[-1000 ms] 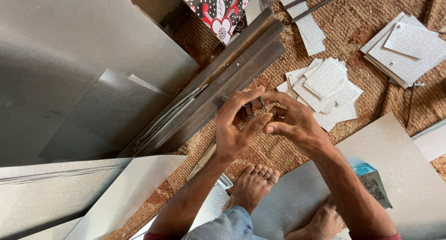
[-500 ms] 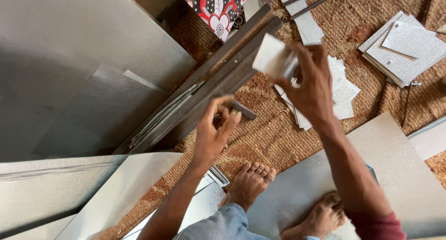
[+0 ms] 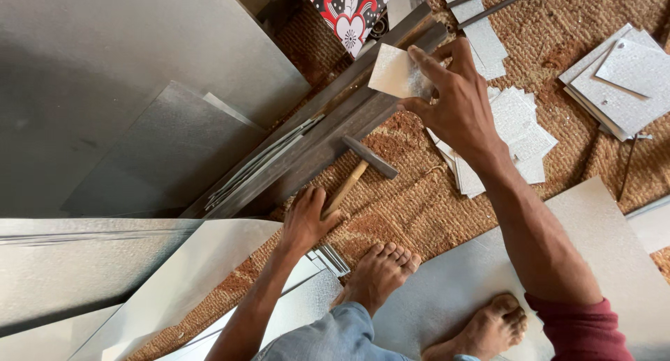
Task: The person sits on the floor and repeatedly hammers small square metal pieces on a metal anvil. They pick up each piece, place it on the anvil, strike it with a hammer, and set it aside. The person handles the metal squares and hammer by hand.
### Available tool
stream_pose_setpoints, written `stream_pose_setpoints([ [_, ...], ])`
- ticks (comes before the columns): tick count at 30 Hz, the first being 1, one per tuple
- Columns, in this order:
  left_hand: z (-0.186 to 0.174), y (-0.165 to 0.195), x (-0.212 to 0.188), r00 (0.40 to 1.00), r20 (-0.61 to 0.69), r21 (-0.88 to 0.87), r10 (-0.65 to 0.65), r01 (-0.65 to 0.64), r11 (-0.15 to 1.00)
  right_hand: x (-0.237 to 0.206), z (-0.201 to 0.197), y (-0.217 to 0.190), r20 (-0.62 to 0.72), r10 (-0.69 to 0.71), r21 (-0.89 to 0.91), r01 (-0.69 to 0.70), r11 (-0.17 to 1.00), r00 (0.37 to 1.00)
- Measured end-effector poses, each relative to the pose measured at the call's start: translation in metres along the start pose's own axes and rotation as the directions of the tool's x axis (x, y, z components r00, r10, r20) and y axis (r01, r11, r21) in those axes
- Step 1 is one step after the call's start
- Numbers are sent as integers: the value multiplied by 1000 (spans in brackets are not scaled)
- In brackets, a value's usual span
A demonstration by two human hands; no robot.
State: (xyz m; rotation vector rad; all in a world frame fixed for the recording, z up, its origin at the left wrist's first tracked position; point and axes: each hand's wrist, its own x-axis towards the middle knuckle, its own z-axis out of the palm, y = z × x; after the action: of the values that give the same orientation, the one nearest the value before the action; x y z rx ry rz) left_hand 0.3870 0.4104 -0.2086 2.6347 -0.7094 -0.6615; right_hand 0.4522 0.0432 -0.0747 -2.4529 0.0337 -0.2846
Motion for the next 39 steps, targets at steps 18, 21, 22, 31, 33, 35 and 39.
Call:
stream_pose_setpoints([
  [18,-180,96,-8,971,-237,-129,30,-62,990,6,-3,-13,18,-75,-205,77,976,997],
  [21,-212,118,-1,956,-282,-182,84,-140,973,10,-4,-13,40,-71,-139,76,987,997],
  [22,-218,126,3,902,-393,-199,180,-274,941,10,-4,-13,51,-49,-120,55,991,997],
  [31,-220,136,27,919,-369,-101,138,-187,977,12,-6,-14,62,-50,-63,54,997,997],
  [33,-218,133,25,811,-541,-139,223,-348,927,13,-5,-14,49,-66,-71,70,995,997],
  [35,-217,131,23,761,-592,-124,266,-412,903,14,-2,-14,63,-62,-104,68,992,996],
  [39,-214,125,23,992,-116,-15,-47,46,999,13,2,-15,20,-124,-131,126,983,992],
])
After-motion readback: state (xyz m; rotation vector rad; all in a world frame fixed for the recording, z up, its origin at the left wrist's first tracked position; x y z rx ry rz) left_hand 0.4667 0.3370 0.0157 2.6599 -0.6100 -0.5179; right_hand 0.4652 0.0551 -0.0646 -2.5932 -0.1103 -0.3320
